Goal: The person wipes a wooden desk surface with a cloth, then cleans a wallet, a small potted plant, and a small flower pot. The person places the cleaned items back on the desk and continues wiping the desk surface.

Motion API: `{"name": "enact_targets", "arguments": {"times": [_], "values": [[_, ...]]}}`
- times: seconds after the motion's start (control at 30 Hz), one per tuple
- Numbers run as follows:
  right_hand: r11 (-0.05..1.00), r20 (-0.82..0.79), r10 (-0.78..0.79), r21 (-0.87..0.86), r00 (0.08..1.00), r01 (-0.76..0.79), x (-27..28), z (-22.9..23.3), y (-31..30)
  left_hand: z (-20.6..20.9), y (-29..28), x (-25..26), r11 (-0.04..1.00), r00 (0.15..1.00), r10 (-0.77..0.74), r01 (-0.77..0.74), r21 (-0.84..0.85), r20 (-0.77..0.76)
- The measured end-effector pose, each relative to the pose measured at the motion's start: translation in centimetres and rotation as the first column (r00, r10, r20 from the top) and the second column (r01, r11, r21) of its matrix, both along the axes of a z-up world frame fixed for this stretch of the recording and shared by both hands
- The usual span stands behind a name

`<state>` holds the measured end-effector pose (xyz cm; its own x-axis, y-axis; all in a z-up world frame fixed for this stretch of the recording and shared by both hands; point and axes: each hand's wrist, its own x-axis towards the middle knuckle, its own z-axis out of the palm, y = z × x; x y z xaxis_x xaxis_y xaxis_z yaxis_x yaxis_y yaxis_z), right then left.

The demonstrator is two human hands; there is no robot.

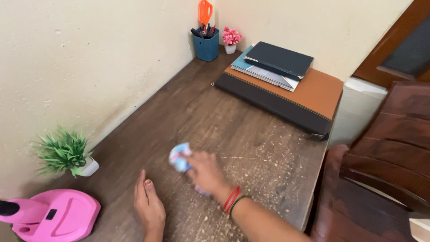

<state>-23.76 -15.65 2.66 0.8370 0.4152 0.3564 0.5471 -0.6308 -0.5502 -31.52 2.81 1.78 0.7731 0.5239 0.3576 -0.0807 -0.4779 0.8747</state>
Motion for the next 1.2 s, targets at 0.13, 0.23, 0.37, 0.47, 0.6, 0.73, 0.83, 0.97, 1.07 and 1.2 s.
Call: {"name": "enact_targets", "arguments": {"times": [0.13,0.23,0.37,0.47,0.6,0.73,0.83,0.97,1.07,1.2], "values": [[0.977,-0.085,0.189,0.113,0.978,-0.179,-5.2,0.1,2.1,-0.3,-0.6,-1.1,1.000,0.999,-0.020,0.020,-0.023,-0.026],[0.864,-0.444,0.261,0.503,0.857,-0.003,-5.0,-0.1,0.1,-0.6,-2.3,-2.9,0.992,0.999,-0.046,0.048,-0.117,0.018],[0.815,-0.518,-0.200,0.383,0.832,0.435,-0.9,-0.2,-7.6,-1.3,-5.4,-5.2,0.994,0.999,-0.035,0.037,-0.102,0.019],[0.946,-0.007,-0.310,0.095,0.951,0.310,-1.3,-0.7,-9.7,-1.5,-7.0,-6.1,0.999,1.000,-0.006,0.006,-0.046,0.017],[0.998,0.115,0.023,0.051,0.993,-0.029,-7.1,-1.2,-6.6,-1.4,-8.6,-7.3,0.999,0.998,0.031,-0.032,-0.020,-0.050],[0.944,-0.159,0.307,0.175,0.939,-0.279,-12.4,-2.4,-4.8,-1.4,-10.5,-9.0,0.995,1.000,0.011,-0.009,-0.101,0.019],[0.829,-0.236,0.365,0.524,0.901,-0.199,-11.0,-3.0,-7.5,-1.3,-12.0,-10.4,0.995,0.999,0.027,-0.024,-0.095,0.028],[0.922,-0.078,-0.249,0.286,0.965,0.261,-5.3,-2.1,-16.9,-1.2,-14.1,-11.8,0.999,1.000,0.016,-0.015,0.037,-0.023],[0.956,0.021,-0.284,0.084,0.958,0.282,-6.1,-1.2,-18.5,-0.9,-14.8,-11.6,0.998,0.999,0.029,-0.027,0.057,-0.044],[0.997,0.017,-0.046,0.062,0.999,0.045,-11.5,-0.5,-14.9,-0.6,-14.9,-11.3,0.992,0.997,0.047,-0.040,0.120,-0.058]]}}
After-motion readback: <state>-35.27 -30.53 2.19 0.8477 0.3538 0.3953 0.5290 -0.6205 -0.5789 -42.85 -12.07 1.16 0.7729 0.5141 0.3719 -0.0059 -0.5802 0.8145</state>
